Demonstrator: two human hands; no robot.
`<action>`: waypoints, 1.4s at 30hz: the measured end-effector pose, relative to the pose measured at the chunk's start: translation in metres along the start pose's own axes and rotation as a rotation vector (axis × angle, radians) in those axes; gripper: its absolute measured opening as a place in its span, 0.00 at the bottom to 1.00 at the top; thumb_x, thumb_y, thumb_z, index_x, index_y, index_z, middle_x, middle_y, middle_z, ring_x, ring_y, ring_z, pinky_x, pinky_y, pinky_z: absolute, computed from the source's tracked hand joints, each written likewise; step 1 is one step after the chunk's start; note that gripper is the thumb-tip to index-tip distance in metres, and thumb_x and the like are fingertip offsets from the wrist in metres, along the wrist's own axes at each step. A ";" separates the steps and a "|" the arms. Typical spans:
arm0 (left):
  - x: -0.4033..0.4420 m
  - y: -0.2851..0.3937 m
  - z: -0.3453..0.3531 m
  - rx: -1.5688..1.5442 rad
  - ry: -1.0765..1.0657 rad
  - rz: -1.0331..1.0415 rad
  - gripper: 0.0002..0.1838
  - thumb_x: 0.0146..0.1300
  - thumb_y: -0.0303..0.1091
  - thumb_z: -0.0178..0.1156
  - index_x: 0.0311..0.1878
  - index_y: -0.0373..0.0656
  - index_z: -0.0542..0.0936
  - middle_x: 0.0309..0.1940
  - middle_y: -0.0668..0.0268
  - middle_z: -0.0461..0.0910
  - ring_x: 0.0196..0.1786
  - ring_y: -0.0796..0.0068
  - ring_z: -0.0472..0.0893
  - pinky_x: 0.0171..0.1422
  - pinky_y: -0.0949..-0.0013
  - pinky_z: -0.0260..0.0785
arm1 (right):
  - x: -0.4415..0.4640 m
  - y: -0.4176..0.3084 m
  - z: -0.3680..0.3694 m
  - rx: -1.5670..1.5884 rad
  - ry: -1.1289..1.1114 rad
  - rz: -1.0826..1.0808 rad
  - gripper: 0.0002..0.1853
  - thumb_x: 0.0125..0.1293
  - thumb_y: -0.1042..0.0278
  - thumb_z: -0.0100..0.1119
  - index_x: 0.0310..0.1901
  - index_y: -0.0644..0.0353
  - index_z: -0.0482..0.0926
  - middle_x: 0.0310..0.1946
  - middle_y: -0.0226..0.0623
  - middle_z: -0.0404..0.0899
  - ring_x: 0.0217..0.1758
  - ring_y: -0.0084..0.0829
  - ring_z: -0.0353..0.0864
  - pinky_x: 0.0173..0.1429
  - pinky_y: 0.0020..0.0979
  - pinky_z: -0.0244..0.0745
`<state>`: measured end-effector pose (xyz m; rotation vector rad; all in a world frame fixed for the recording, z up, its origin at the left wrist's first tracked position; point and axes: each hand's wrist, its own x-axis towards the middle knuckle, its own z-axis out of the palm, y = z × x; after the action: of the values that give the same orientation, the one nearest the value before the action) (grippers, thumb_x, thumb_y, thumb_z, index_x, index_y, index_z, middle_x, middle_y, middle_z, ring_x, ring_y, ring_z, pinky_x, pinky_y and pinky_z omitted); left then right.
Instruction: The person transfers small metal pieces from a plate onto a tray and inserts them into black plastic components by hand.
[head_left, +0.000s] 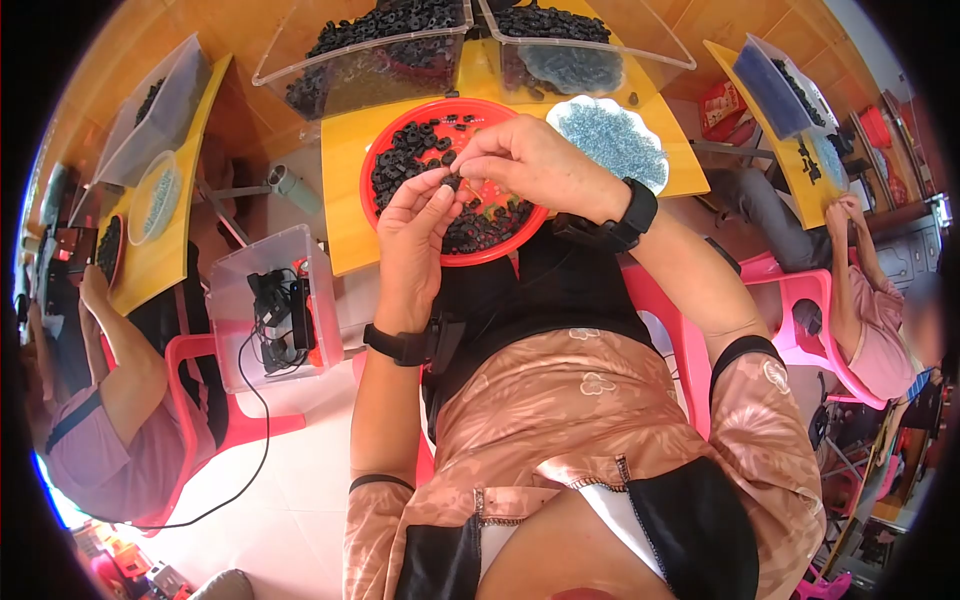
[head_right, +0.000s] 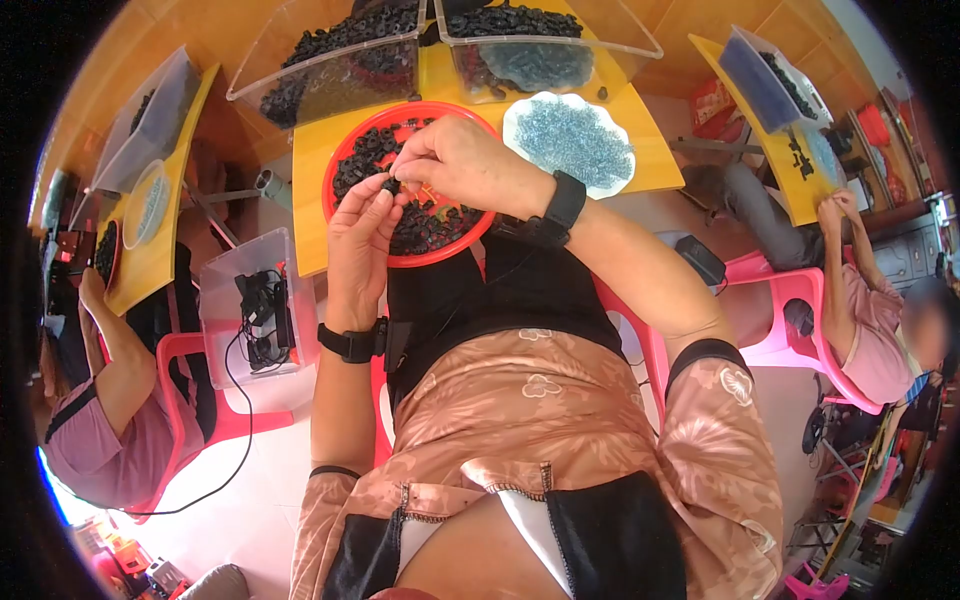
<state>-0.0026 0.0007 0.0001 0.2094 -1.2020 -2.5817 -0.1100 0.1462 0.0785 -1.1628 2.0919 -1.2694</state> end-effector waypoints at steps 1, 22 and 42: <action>0.000 0.000 0.000 0.019 -0.001 0.003 0.12 0.65 0.21 0.57 0.51 0.35 0.77 0.42 0.63 0.81 0.44 0.75 0.83 0.50 0.77 0.77 | -0.001 0.000 0.001 -0.010 0.009 0.007 0.10 0.68 0.69 0.56 0.42 0.68 0.81 0.29 0.32 0.83 0.32 0.17 0.80 0.36 0.20 0.75; -0.008 -0.011 0.017 0.378 -0.079 0.094 0.08 0.68 0.23 0.54 0.49 0.38 0.75 0.42 0.64 0.80 0.42 0.77 0.81 0.47 0.76 0.74 | -0.027 0.002 -0.003 -0.090 0.031 -0.004 0.08 0.61 0.75 0.53 0.34 0.70 0.81 0.22 0.43 0.81 0.25 0.28 0.83 0.33 0.28 0.77; -0.020 -0.009 0.029 0.546 -0.118 0.251 0.06 0.67 0.21 0.55 0.46 0.35 0.74 0.35 0.65 0.79 0.36 0.81 0.79 0.43 0.78 0.73 | -0.031 -0.003 -0.016 -0.035 -0.118 0.052 0.08 0.63 0.71 0.54 0.33 0.69 0.77 0.24 0.38 0.83 0.27 0.23 0.84 0.31 0.23 0.77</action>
<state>0.0073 0.0336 0.0121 0.0114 -1.8280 -2.0316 -0.1028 0.1789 0.0865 -1.1615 2.0523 -1.1173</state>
